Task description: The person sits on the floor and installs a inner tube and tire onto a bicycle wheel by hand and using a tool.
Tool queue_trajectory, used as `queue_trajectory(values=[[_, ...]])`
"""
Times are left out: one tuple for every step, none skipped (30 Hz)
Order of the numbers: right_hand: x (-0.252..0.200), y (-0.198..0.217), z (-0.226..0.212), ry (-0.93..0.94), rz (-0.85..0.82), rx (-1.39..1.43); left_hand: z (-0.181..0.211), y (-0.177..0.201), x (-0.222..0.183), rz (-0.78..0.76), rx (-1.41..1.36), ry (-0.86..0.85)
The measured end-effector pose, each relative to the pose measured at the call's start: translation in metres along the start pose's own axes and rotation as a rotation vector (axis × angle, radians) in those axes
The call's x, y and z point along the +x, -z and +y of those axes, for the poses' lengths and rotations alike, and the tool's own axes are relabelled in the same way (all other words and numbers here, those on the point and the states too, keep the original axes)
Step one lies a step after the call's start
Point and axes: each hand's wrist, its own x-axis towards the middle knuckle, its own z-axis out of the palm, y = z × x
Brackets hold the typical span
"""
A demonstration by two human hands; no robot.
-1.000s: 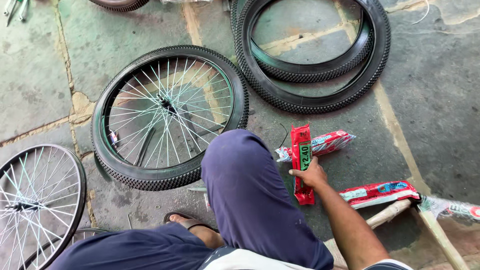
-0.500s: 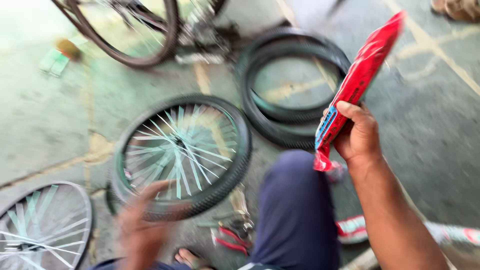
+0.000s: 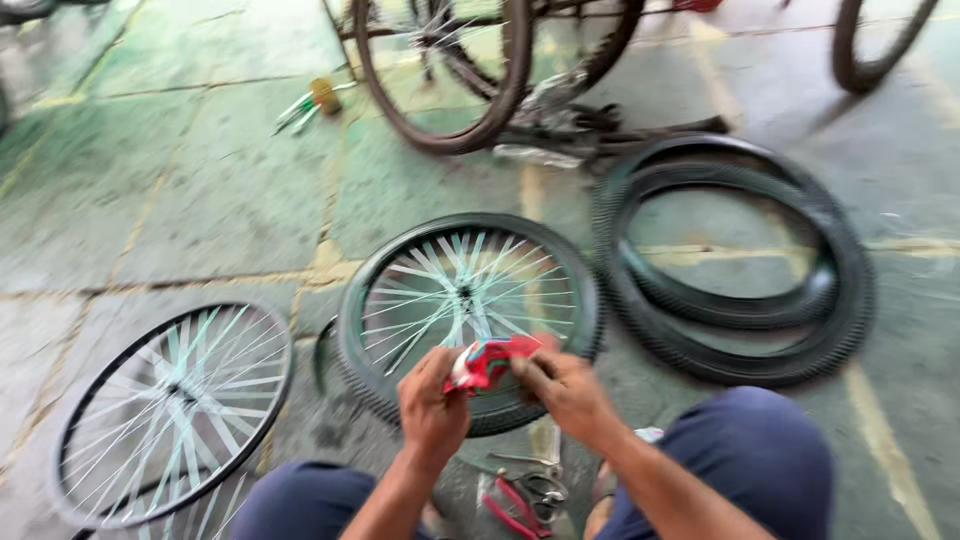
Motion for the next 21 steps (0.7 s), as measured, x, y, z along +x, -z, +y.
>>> queue_trajectory(values=[[0.003,0.005,-0.001,0.032,0.187,-0.521,-0.012,-0.001,-0.002,0.007,0.057,0.069],[0.009,0.005,-0.002,0.065,0.179,-0.467,-0.022,-0.002,-0.002,0.000,0.049,0.066],[0.005,0.005,-0.001,0.076,0.170,-0.413,-0.029,-0.006,-0.006,-0.016,0.037,0.079],[0.002,0.003,0.000,0.086,0.163,-0.358,-0.034,-0.010,-0.010,-0.031,0.023,0.092],[-0.001,-0.001,0.000,0.148,0.108,-0.430,-0.036,-0.013,-0.014,-0.018,-0.018,0.176],[-0.004,-0.006,0.000,0.212,0.051,-0.499,-0.035,-0.015,-0.017,-0.003,-0.060,0.261],[-0.002,-0.013,-0.003,0.286,0.006,-0.564,-0.035,-0.015,-0.014,0.008,-0.104,0.331],[0.000,-0.021,-0.006,0.325,0.013,-0.572,-0.034,-0.014,-0.011,-0.016,-0.161,0.366],[0.001,-0.028,-0.008,0.357,0.029,-0.579,-0.032,-0.014,-0.010,-0.049,-0.222,0.404],[0.003,-0.034,-0.008,0.388,0.045,-0.585,-0.031,-0.015,-0.009,-0.081,-0.283,0.442],[0.001,-0.037,-0.008,0.437,0.049,-0.591,-0.029,-0.019,-0.012,-0.088,-0.185,0.381],[0.003,-0.039,-0.006,0.486,0.052,-0.596,-0.028,-0.023,-0.015,-0.096,-0.088,0.319],[0.003,-0.039,-0.004,0.528,0.053,-0.607,-0.028,-0.028,-0.019,-0.107,0.002,0.261],[0.002,-0.038,-0.001,0.509,0.047,-0.613,-0.029,-0.030,-0.022,-0.113,0.002,0.189],[0.002,-0.035,0.001,0.497,0.039,-0.623,-0.031,-0.030,-0.023,-0.112,0.001,0.113],[0.001,-0.034,0.003,0.486,0.030,-0.632,-0.033,-0.030,-0.025,-0.110,0.000,0.038],[0.001,-0.033,0.005,0.451,0.034,-0.628,-0.034,-0.031,-0.025,-0.119,0.002,0.047],[0.001,-0.031,0.006,0.417,0.037,-0.624,-0.034,-0.031,-0.024,-0.128,0.004,0.056],[0.002,-0.030,0.006,0.390,0.044,-0.620,-0.035,-0.031,-0.023,-0.136,0.009,0.056],[0.002,-0.029,0.006,0.369,0.027,-0.608,-0.034,-0.031,-0.022,-0.141,0.002,0.056],[0.002,-0.026,0.004,0.350,0.009,-0.600,-0.034,-0.032,-0.021,-0.144,-0.007,0.054]])
